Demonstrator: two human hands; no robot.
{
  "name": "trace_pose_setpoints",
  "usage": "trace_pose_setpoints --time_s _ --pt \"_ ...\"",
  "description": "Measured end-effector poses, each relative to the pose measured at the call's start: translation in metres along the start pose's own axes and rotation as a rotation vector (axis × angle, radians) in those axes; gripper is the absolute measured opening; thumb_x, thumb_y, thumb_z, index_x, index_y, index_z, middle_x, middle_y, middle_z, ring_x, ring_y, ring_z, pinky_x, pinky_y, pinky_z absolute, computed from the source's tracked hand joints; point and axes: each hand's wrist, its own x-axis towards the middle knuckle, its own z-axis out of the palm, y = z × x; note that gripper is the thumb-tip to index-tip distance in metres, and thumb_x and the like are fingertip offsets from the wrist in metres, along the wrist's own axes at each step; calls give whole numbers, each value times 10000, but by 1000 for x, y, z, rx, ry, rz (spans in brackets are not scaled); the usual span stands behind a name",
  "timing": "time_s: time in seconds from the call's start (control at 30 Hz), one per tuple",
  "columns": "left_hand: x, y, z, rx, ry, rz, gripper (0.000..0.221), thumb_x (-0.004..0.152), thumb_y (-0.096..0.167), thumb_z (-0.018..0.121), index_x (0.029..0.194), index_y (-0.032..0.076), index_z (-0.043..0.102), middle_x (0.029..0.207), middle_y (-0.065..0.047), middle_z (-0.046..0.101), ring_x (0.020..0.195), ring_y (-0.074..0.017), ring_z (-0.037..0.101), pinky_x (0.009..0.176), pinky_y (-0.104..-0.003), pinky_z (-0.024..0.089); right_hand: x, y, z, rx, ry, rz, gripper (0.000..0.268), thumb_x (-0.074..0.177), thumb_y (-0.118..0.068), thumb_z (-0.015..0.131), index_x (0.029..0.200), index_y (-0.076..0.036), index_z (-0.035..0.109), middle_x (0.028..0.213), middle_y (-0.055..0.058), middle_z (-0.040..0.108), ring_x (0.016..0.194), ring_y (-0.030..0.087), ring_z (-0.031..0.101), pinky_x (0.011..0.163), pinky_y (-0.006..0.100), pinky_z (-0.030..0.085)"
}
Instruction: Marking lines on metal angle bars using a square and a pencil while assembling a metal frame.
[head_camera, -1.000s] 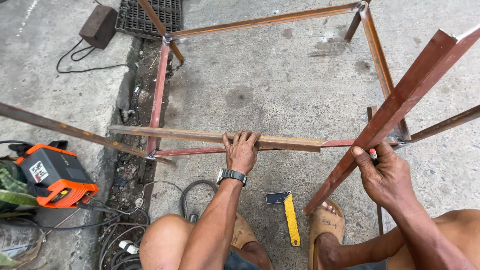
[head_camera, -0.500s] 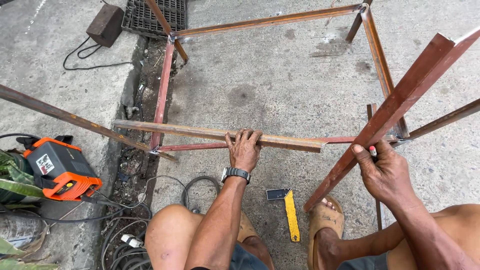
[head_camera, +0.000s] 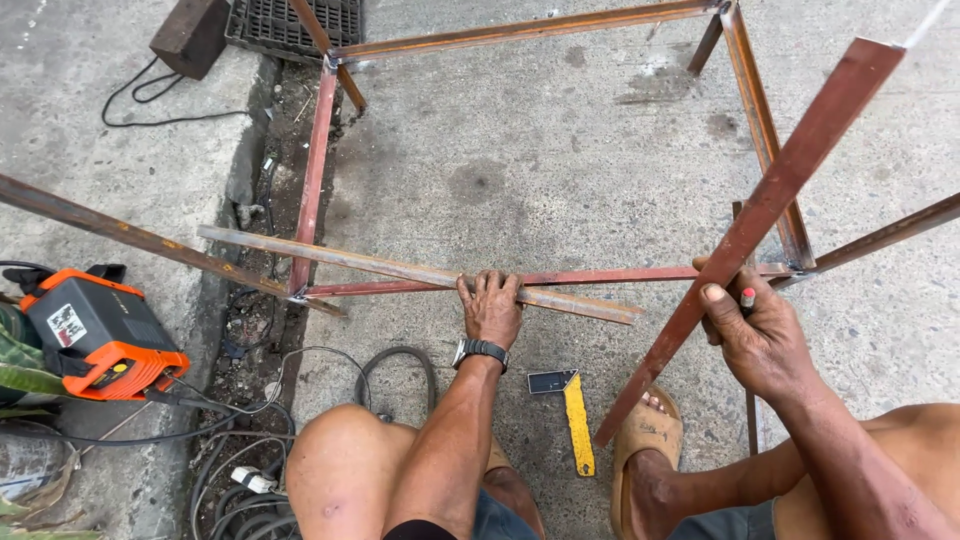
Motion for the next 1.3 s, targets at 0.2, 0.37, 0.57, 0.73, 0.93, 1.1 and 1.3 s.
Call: trace_pose_setpoints --time_s 0.2,0.37,0.57,0.73,0.93,1.1,1.3 --pt "9 7 4 27 16 -82 333 831 215 795 1122 214 633 1144 -40 676 1289 -256 585 1217 -639 234 15 26 25 1 37 -10 299 1106 -196 539 1280 10 670 513 89 524 528 162 484 527 303 417" --pt "21 7 12 21 -28 -97 304 837 210 763 1112 223 634 1123 -22 681 1281 -242 578 1225 -644 214 34 45 41 -38 85 112 275 1104 -214 597 951 -4 685 464 115 530 447 198 512 495 303 418" --pt "32 9 2 7 -107 -107 268 831 226 734 1065 241 603 1080 6 693 1258 -223 582 1227 -641 205 64 109 48 -233 202 204 350 1052 -285 694 806 -37 669 444 113 511 449 227 545 495 347 407" --pt "38 9 -4 -26 -152 -105 228 830 234 695 1042 254 615 1059 24 698 1259 -215 574 1240 -645 166 89 104 65 -564 188 342 462 962 -492 739 885 -36 737 712 230 689 845 451 717 724 509 519" --pt "36 15 -25 -135 -169 -111 270 807 281 697 1066 252 629 1086 -4 684 1293 -248 553 1218 -696 221 119 89 85 -697 133 417 484 956 -536 672 1016 -62 751 922 236 759 1060 452 714 872 526 538" --pt "36 26 -51 -187 -234 -142 382 823 470 728 1131 254 665 1216 -47 679 1410 -287 472 1235 -698 165 121 58 100 -618 129 446 578 928 -488 733 1323 -81 621 1134 220 760 1197 438 675 998 539 513" --pt "33 38 -94 -248 -351 -113 407 902 463 705 1250 251 694 1311 -108 684 1487 -355 420 1245 -722 28 125 57 102 -498 152 431 618 902 -413 797 1332 -5 619 1141 277 737 1196 464 665 1010 566 508"
